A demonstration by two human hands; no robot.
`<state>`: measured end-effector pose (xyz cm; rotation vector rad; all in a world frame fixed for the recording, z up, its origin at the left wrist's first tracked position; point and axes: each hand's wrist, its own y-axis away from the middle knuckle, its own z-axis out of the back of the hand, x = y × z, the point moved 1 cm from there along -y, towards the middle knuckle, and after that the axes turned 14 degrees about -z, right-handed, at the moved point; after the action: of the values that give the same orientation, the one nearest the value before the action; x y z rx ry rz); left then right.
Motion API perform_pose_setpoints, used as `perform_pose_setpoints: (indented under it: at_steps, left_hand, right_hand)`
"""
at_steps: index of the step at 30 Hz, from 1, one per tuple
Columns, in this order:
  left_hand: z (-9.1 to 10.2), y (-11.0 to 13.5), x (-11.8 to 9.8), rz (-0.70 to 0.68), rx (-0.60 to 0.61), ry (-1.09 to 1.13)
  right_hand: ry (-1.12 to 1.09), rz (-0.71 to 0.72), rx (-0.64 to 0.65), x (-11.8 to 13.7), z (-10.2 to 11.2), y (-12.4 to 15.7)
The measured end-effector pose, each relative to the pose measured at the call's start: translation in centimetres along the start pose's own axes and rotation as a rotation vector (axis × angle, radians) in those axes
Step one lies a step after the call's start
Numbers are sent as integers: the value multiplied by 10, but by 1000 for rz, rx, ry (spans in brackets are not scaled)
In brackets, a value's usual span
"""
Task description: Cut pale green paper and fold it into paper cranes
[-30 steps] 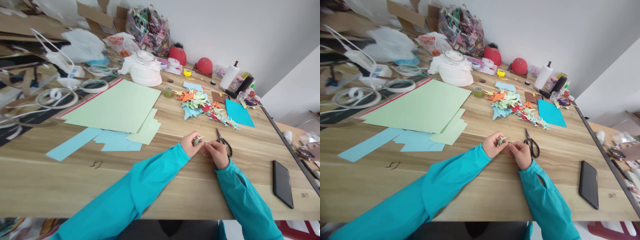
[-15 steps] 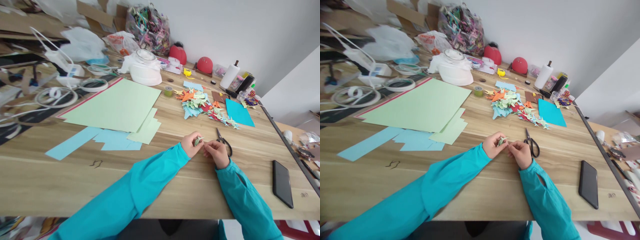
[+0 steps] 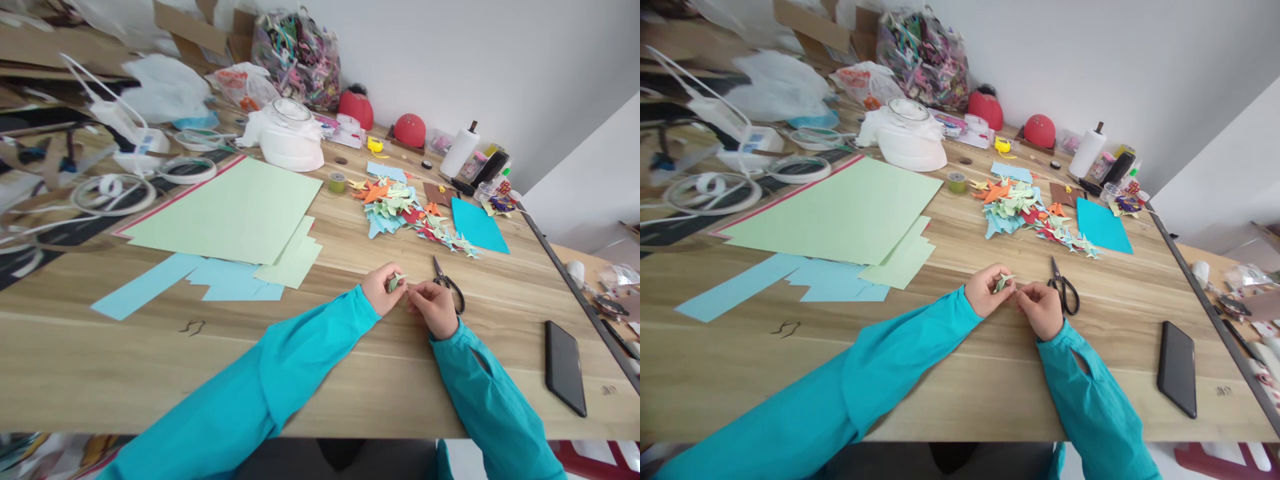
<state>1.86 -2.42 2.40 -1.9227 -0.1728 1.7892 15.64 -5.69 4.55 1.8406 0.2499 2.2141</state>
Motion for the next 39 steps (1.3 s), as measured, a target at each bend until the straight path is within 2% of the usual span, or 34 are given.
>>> perform_pose_setpoints:
  at_steps: [9,13,20,22,26,29,32,39]
  left_hand:
    - [0,2,-2,-21,0,-8]
    - [0,2,0,-53,-6,-69]
    - [2,1,3,-56,9,-108]
    - [3,1,3,-74,23,-149]
    - [4,1,1,-118,62,-226]
    - [4,1,0,-137,89,-223]
    - [3,1,0,-142,84,-224]
    - [1,2,4,-79,50,-144]
  right_hand:
    - [-74,-40,11,0,3,-2]
    - [-42,8,-15,-1,4,-3]
    - [137,189,-23,-5,6,-6]
    - [246,267,-75,-6,6,-5]
    - [541,535,-234,-3,5,1]
    - [633,653,-305,-1,5,4]
    - [603,605,-306,-2,5,3]
    - [327,309,-126,-8,6,-3]
